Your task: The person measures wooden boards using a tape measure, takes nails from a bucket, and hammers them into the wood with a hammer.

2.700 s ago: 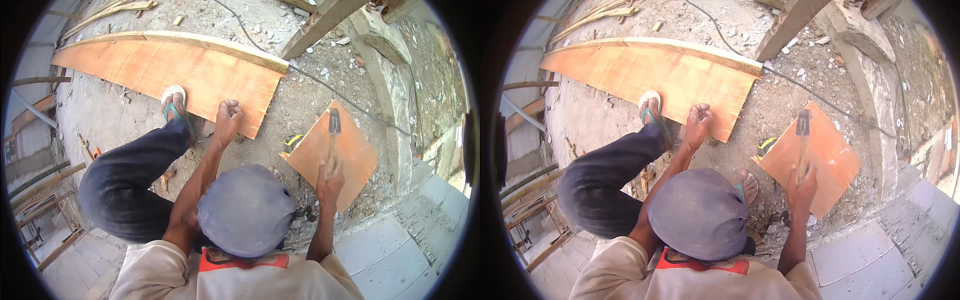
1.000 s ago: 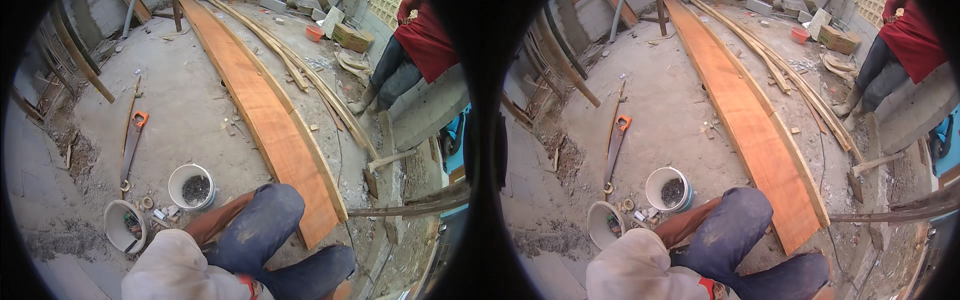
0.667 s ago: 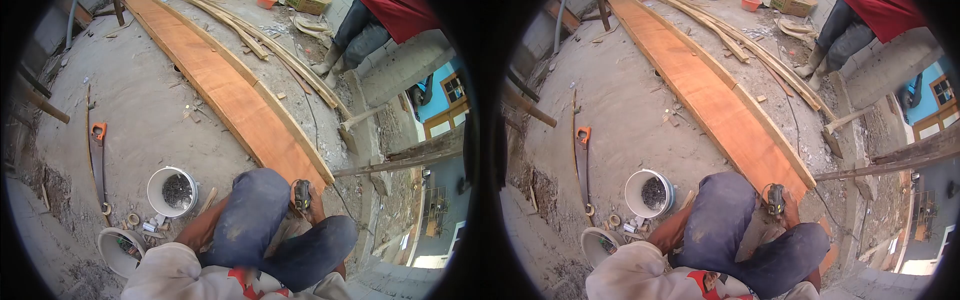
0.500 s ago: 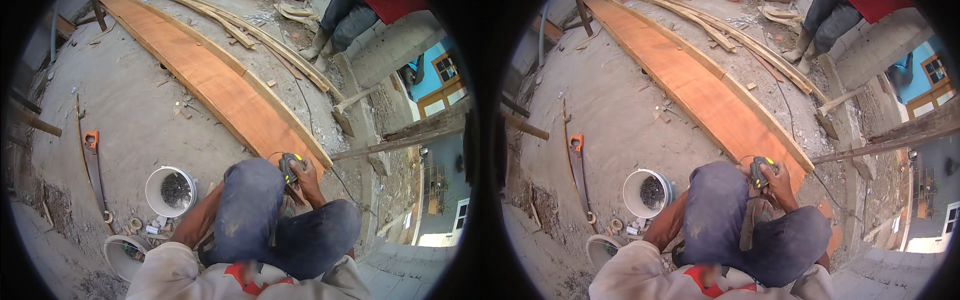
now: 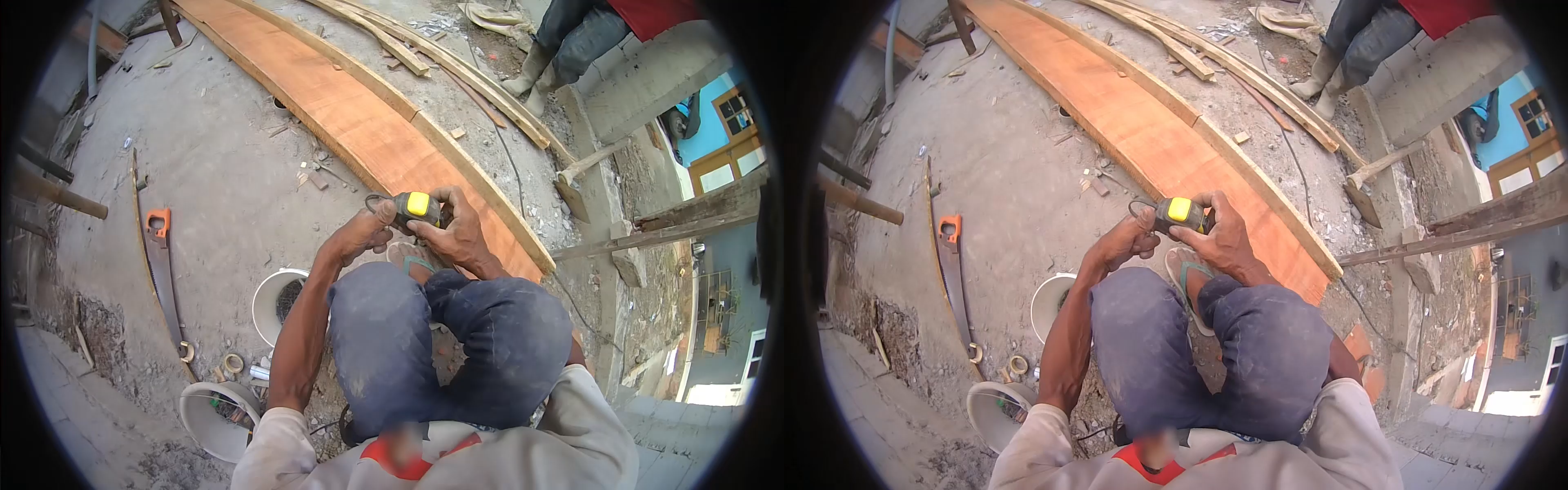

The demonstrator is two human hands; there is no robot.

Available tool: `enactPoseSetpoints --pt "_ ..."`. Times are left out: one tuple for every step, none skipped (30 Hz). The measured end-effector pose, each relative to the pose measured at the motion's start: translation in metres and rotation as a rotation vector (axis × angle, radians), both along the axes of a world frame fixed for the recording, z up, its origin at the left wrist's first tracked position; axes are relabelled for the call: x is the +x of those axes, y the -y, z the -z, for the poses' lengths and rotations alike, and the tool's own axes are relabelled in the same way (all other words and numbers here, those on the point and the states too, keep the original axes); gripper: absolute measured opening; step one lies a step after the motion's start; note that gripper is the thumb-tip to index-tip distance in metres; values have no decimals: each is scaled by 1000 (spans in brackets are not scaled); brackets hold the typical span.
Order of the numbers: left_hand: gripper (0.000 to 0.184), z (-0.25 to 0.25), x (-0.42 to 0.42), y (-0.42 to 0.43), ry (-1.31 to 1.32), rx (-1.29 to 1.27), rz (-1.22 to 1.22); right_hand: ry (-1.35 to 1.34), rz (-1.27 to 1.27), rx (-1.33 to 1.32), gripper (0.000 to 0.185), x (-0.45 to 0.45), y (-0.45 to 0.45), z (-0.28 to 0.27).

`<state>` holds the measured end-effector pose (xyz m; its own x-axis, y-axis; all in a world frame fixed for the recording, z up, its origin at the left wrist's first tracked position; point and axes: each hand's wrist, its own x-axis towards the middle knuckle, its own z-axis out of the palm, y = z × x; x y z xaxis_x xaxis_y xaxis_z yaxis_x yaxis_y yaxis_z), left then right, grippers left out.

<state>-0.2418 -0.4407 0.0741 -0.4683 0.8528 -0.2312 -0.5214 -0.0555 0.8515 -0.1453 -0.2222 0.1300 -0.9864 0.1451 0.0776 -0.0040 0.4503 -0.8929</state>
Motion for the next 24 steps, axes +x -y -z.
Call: enactPoseSetpoints --pt "87 1 -2 3 -8 4 -7 44 -6 24 56 -6 4 8" --pt "85 3 -3 6 -58 -58 -29 52 14 -120 57 -12 11 18" --pt "83 5 -4 11 -103 -123 -53 67 32 -268 58 -17 18 28" --pt "79 -2 -6 19 -118 -173 -68 3 25 -284 58 -23 24 32" --pt "79 -1 -9 21 -117 -178 -86 5 7 -288 58 -30 24 35" --pt "81 1 -10 25 -106 -205 -125 121 50 -435 57 -35 27 33" --pt "84 2 -10 29 -92 -234 -164 243 93 -580 57 -40 30 33" --pt "70 5 -8 25 -173 -287 -238 242 86 -676 57 -45 32 38" --pt "70 10 -10 23 -164 -296 -260 257 64 -678 57 -52 31 41" --pt "60 17 -14 23 -74 -284 -239 329 80 -659 58 -58 28 43" --pt "51 27 -17 22 14 -269 -211 398 101 -638 58 -61 24 45" --pt "42 34 -23 20 86 -206 -206 407 98 -639 58 -64 18 50" --pt "42 40 -27 21 91 -205 -207 367 22 -299 65 -66 10 55" --pt "41 47 -31 21 119 -213 -208 320 -50 42 72 -68 2 58" --pt "41 48 -36 20 146 -220 -206 324 -45 43 72 -69 -6 54" --pt "41 50 -43 18 146 -219 -201 59 -172 298 81 -72 -12 43" --pt "40 51 -50 16 93 -274 -155 -211 -298 550 93 -75 -19 37" --pt "39 53 -58 13 38 -330 -109 -182 -441 554 105 -80 -25 37" --pt "39 54 -65 7 38 -332 -102 -180 -434 552 105 -88 -28 39" --pt "39 55 -72 2 18 -330 -40 -198 -529 637 100 -96 -29 41" --pt "38 51 -80 -4 -1 -328 22 -216 -623 720 96 -104 -30 43" --pt "38 48 -88 -11 -2 -333 29 -215 -616 716 96 -112 -36 50" --pt "41 43 -95 -18 -26 -350 78 -212 -635 668 91 -121 -41 61" --pt "44 37 -102 -25 -47 -368 125 -209 -657 617 85 -130 -45 67"
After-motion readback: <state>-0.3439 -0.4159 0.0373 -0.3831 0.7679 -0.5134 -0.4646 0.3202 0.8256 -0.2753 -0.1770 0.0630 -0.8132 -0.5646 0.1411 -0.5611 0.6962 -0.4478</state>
